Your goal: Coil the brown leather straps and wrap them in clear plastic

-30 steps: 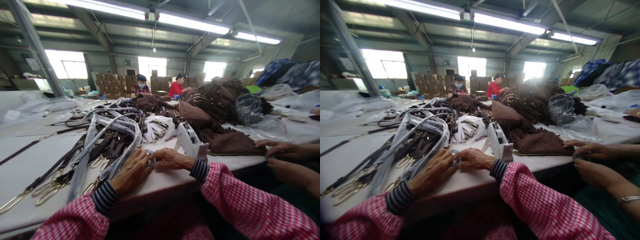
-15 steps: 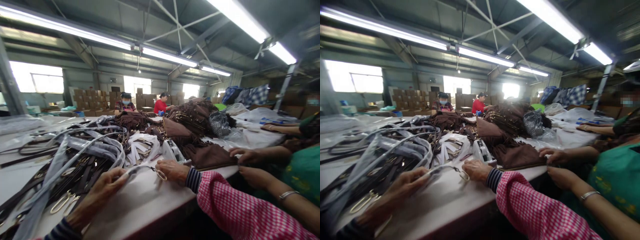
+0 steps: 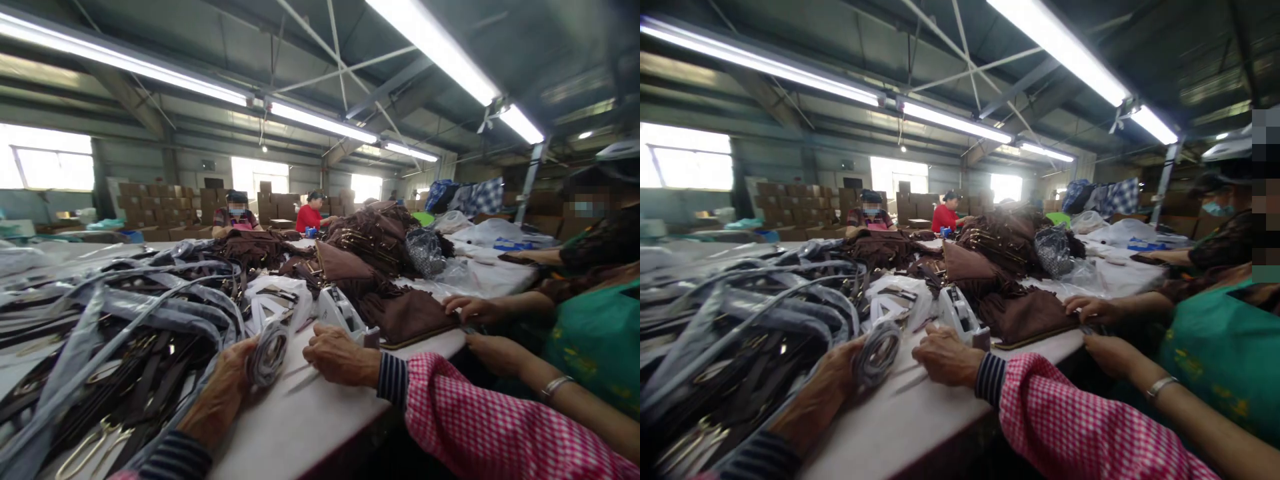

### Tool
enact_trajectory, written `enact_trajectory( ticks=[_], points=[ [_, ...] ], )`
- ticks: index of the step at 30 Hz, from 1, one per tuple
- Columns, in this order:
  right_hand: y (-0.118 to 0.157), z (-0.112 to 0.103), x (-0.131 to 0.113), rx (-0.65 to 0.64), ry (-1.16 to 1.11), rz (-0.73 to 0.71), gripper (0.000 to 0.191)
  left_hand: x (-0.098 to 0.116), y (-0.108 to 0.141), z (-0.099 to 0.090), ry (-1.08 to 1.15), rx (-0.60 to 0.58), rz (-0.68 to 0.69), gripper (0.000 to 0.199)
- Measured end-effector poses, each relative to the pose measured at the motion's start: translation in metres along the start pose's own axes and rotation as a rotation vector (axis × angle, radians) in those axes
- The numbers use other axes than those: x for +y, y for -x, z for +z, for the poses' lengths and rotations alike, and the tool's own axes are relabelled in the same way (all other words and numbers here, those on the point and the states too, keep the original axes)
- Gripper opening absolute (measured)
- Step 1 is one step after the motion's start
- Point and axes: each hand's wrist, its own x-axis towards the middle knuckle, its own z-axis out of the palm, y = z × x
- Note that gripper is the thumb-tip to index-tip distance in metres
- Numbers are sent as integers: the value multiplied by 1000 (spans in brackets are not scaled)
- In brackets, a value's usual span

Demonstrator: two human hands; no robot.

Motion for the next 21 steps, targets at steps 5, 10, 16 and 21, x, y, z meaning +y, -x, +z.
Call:
enact_trajectory(
  ticks=[5,10,16,21],
  points=[
    [-4,-8,-15,162,-76,36,15,0,0,1,228,-38,5,27],
    [-6,9,-20,238,-60,81,27,-9,-11,-4,267,5,6,26],
    [-5,24,-19,407,202,36,40,-9,-11,-3,348,12,-21,26],
    [-14,26,-24,406,313,49,36,-9,-11,-1,381,12,-37,27]
  ],
)
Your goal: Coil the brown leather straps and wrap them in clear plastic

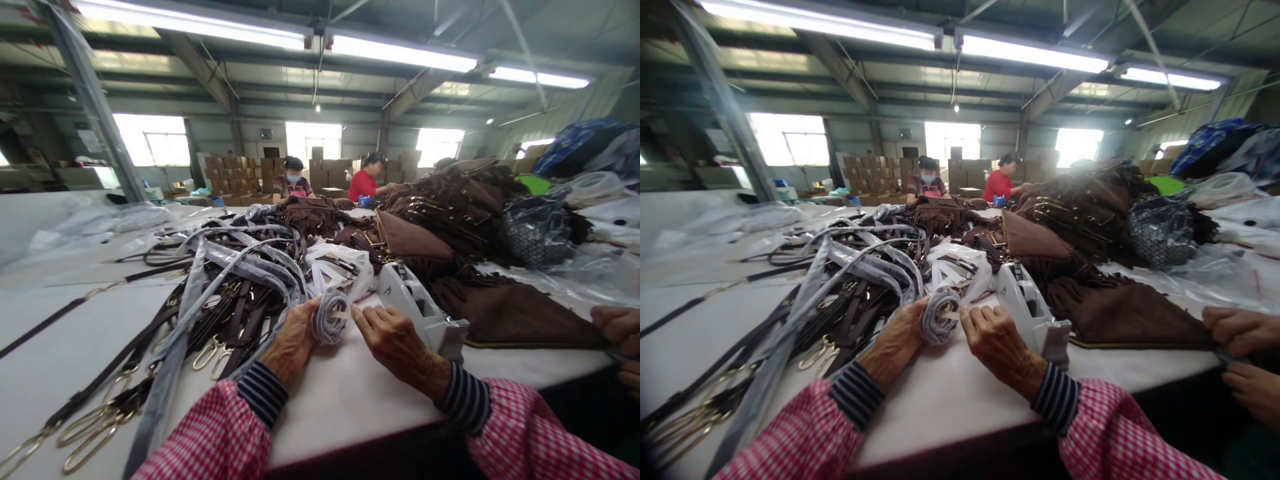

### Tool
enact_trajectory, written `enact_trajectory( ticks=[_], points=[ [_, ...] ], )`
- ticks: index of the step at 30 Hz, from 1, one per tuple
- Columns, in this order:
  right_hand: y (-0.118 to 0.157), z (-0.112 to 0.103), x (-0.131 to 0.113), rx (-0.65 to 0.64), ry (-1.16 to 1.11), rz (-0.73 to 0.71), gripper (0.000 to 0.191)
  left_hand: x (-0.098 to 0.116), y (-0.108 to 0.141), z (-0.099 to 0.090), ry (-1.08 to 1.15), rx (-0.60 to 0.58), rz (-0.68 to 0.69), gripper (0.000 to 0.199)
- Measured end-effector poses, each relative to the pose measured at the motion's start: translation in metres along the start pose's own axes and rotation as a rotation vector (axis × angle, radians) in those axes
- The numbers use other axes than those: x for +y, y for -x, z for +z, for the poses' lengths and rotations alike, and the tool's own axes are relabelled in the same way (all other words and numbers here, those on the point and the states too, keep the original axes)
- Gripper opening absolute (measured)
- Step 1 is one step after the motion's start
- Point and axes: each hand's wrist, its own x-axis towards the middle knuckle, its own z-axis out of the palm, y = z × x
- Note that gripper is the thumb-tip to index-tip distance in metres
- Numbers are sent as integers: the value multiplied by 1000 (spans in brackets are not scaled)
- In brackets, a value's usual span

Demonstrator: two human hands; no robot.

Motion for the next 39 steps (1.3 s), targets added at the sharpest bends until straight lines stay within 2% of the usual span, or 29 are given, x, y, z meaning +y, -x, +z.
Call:
enact_trajectory(
  ticks=[7,9,12,17,21,25,28,31,35,39],
  points=[
    [-9,-2,-7,-36,-2,107,38,-1,0,2,27,8,-3,27],
    [-11,-3,-11,-52,-69,179,39,0,0,2,37,3,-6,27],
    [-15,-2,-22,-92,-242,298,39,-1,-2,1,46,5,-2,26],
    [-19,0,-39,-121,-468,351,24,0,-3,-4,29,21,5,25],
    [-16,0,-33,-100,-724,483,30,1,-1,-4,-10,20,7,27],
    [-17,9,-23,-56,-1021,631,30,-1,-1,-4,-66,-3,27,30],
    [-25,17,-21,14,-1195,774,38,-3,-2,-6,-121,-16,52,33],
    [-38,21,-25,63,-1356,874,35,-3,-1,-6,-174,-33,72,35],
    [-48,17,-33,62,-1571,913,31,-1,2,-6,-244,-40,87,40],
    [-32,2,-28,42,-1706,897,33,-1,2,-8,-333,4,119,41]
  ],
)
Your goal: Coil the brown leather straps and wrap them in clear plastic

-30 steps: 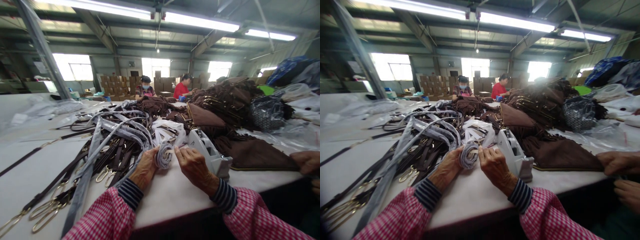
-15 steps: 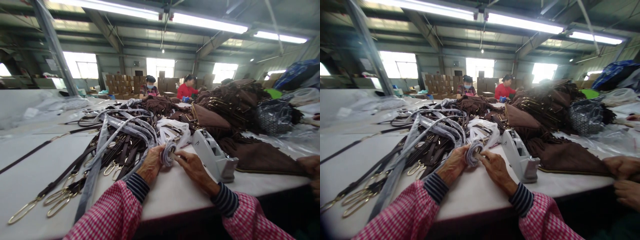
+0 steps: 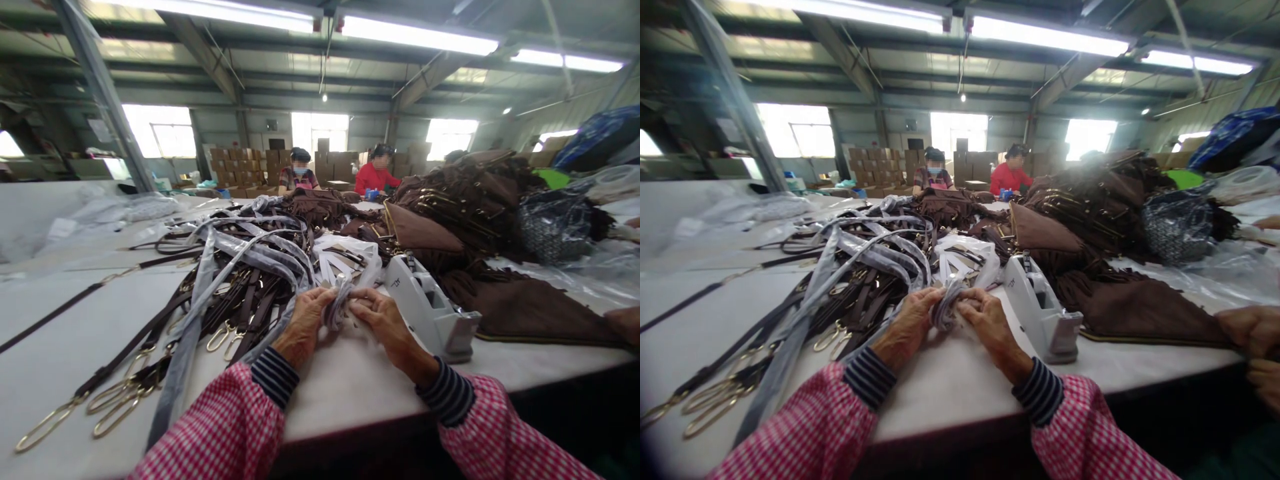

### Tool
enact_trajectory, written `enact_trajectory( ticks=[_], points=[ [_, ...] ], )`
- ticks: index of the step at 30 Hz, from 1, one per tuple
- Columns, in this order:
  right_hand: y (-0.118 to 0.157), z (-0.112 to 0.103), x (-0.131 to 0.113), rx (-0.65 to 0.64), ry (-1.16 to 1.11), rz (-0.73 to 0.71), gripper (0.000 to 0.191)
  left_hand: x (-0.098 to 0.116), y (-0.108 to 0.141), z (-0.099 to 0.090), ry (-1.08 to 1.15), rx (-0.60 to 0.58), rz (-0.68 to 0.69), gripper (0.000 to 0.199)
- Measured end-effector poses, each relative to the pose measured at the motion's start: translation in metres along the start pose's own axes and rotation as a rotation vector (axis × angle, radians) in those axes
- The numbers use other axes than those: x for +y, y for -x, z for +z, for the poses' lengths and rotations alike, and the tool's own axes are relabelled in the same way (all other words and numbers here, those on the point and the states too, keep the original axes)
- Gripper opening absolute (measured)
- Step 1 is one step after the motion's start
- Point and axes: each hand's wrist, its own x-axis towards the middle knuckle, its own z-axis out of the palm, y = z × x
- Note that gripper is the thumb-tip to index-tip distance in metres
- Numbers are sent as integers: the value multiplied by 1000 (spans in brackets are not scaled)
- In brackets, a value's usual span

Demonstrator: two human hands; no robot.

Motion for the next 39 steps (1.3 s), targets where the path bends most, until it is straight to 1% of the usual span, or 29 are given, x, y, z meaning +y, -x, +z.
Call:
enact_trajectory(
  ticks=[2,4,5,7,8,9,11,12,13,15,17,19,21,24,25,27,32,34,37,39],
  points=[
    [10,-15,-3,-66,-10,0,34,-1,0,0,-53,17,8,41],
    [17,-30,-3,-168,64,-53,32,0,1,0,-105,25,16,41],
    [20,-35,-3,-213,145,-116,34,0,2,1,-132,25,22,41],
    [23,-39,1,-258,375,-325,46,3,5,4,-194,21,38,41],
    [24,-39,3,-257,501,-454,48,4,6,5,-232,19,50,41],
    [25,-37,5,-246,622,-585,45,5,8,7,-275,16,63,40],
    [27,-30,8,-205,820,-802,28,8,11,10,-377,7,94,35],
    [28,-27,9,-174,888,-875,22,8,13,12,-431,4,115,32],
    [30,-24,9,-137,930,-923,21,9,14,13,-482,4,141,27],
    [33,-21,8,-68,947,-972,21,9,17,14,-569,18,202,18],
    [36,-22,8,-23,917,-963,23,8,18,14,-711,36,299,13],
    [38,-25,10,-22,885,-909,31,5,19,14,-925,14,402,12],
    [40,-29,15,-77,871,-835,37,1,20,13,-1145,-72,476,14],
    [42,-33,22,-162,886,-762,37,-4,20,11,-1323,-215,519,21],
    [42,-34,23,-174,887,-745,34,-5,20,11,-1351,-233,529,22],
    [40,-35,25,-176,851,-717,28,-7,19,9,-1371,-228,537,21],
    [32,-37,25,-141,690,-713,19,-9,19,7,-1323,-182,498,10],
    [29,-38,24,-170,664,-696,17,-9,19,7,-1309,-185,493,11],
    [26,-41,18,-226,647,-606,16,-5,21,8,-1286,-233,484,13],
    [25,-43,13,-244,649,-536,15,-3,22,9,-1255,-263,475,9]
  ],
)
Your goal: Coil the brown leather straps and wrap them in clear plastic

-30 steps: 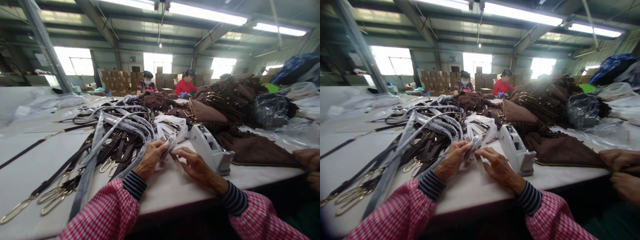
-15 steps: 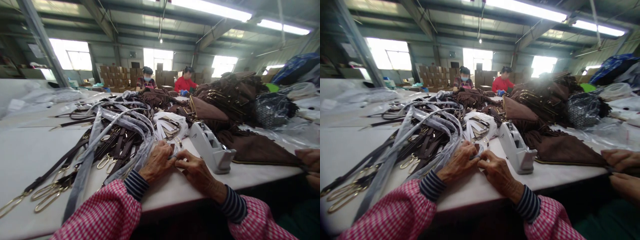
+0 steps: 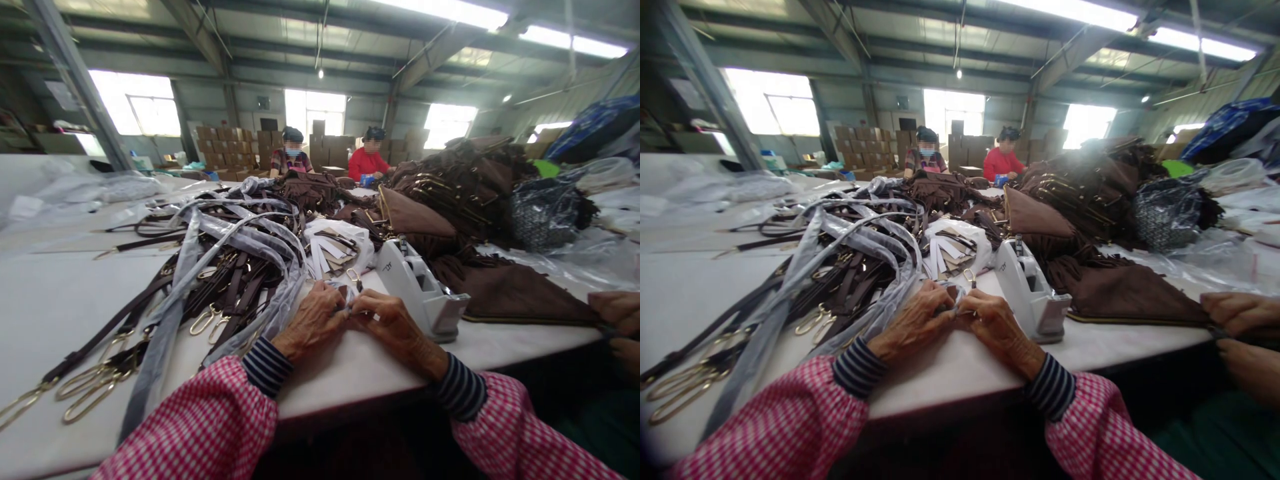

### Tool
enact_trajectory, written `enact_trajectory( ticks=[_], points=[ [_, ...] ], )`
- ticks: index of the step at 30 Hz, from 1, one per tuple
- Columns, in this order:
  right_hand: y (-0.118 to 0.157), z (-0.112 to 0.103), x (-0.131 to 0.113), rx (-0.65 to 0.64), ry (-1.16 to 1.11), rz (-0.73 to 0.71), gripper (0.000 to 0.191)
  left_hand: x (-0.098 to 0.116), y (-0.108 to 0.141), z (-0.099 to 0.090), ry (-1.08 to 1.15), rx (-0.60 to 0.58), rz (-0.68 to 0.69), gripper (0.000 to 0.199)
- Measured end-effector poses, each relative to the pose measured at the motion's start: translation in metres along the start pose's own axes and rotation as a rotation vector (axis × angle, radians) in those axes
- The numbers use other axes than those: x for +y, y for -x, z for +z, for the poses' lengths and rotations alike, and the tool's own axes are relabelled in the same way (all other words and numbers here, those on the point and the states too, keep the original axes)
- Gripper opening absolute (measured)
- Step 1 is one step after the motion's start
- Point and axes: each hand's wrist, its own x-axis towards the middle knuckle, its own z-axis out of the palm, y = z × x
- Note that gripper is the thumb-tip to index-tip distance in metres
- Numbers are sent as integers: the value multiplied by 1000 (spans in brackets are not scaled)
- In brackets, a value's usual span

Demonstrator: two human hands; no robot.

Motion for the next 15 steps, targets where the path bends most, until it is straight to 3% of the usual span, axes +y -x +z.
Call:
enact_trajectory(
  ticks=[2,5,8,15],
  points=[
    [-4,-5,-1,-43,-12,46,16,2,0,-1,44,12,-18,4],
    [-12,-11,-2,-108,-53,87,17,4,0,-1,91,41,-38,16],
    [-25,-16,1,-167,-129,129,14,2,-1,3,117,68,-11,14],
    [-49,-19,6,-279,-304,325,7,-4,-3,10,209,227,-76,32]
  ],
)
